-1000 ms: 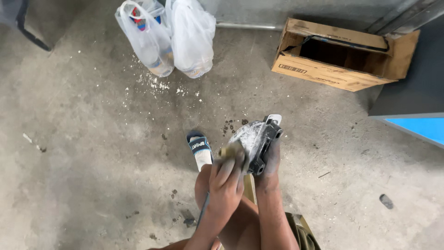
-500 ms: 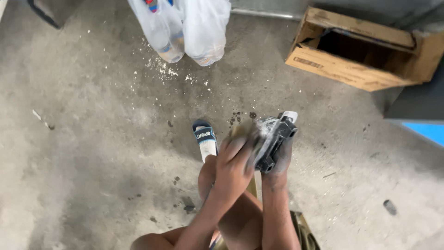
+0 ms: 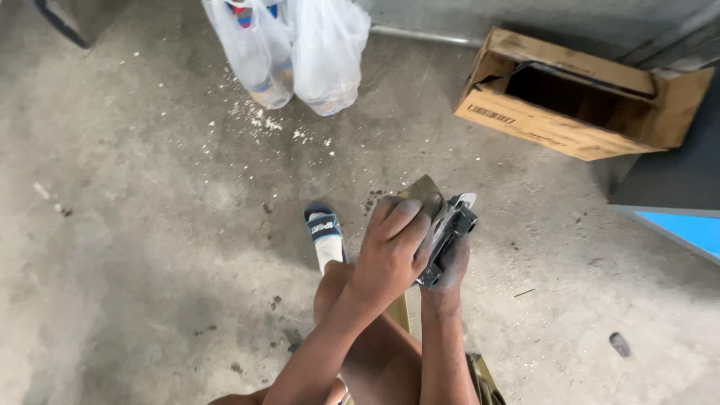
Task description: The person scrubs a metal part attached to a long handle with a small abrasive pad. They repeatedly rub the surface and edges, turning the part to reach different areas while seated on the floor.
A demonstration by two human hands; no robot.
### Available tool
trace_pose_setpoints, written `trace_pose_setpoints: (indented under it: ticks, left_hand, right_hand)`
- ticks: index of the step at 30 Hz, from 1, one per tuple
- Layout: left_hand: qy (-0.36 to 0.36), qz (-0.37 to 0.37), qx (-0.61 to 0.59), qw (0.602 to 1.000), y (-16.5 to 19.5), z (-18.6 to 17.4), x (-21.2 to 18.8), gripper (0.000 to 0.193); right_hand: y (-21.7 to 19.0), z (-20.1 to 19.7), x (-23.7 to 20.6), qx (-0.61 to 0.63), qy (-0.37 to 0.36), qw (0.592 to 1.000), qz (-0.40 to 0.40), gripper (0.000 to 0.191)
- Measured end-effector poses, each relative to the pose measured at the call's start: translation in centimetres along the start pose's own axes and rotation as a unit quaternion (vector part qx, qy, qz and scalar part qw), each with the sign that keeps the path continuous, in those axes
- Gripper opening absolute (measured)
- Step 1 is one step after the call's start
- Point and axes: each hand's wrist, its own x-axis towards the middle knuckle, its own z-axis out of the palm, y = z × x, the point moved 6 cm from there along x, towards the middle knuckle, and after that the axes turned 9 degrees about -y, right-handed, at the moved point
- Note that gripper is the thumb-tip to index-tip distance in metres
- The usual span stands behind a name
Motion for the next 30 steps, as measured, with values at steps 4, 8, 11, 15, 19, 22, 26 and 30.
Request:
trace_pose_setpoints:
  ticks: [4,8,11,15,19,22,26,30]
  left_hand:
    - [-0.054,-0.009,0.002,0.998,-1.5,-1.0,-1.8,0.035]
    - [-0.073,-0.027,0.006,0.997,-2.1,-2.2,-2.7,0.036]
    - [-0.065,0.003,-0.021,0.998,-2.2,-0.2,-0.4,0.038]
    - [-0.078,0.045,-0.061,0.994,-3.1,1.1,0.5,0.045]
    - [-0.113,0.052,0.011,0.992,-4.5,-1.4,-3.3,0.053]
    - [-0.037,0.056,0.055,0.996,-4.5,-1.8,-3.9,0.041]
    - [-0.036,0.115,0.005,0.993,-3.2,2.2,-0.6,0.033]
    - [-0.029,0.154,-0.022,0.987,-3.3,1.6,0.4,0.033]
  right_hand:
    - [0.2,-0.5,0.1,0.023,0.008,0.999,0.024,0.056]
    - [0.2,0.0,0.1,0.034,-0.052,0.998,0.020,0.052]
    - [0.1,-0.4,-0.2,0.047,-0.025,0.999,0.008,0.047]
    - [0.3,-1.4,-0.7,0.000,0.082,0.996,0.042,0.047]
    - [-0.5,-0.4,-0.7,-0.068,0.034,0.997,0.000,0.051]
    - [-0.6,0.0,-0.7,-0.030,0.032,0.999,-0.008,0.045]
    - [-1.3,0.1,-0.6,-0.231,0.064,0.971,-0.003,0.045]
    - [-1.2,0.6,-0.4,-0.112,0.037,0.993,-0.018,0.054]
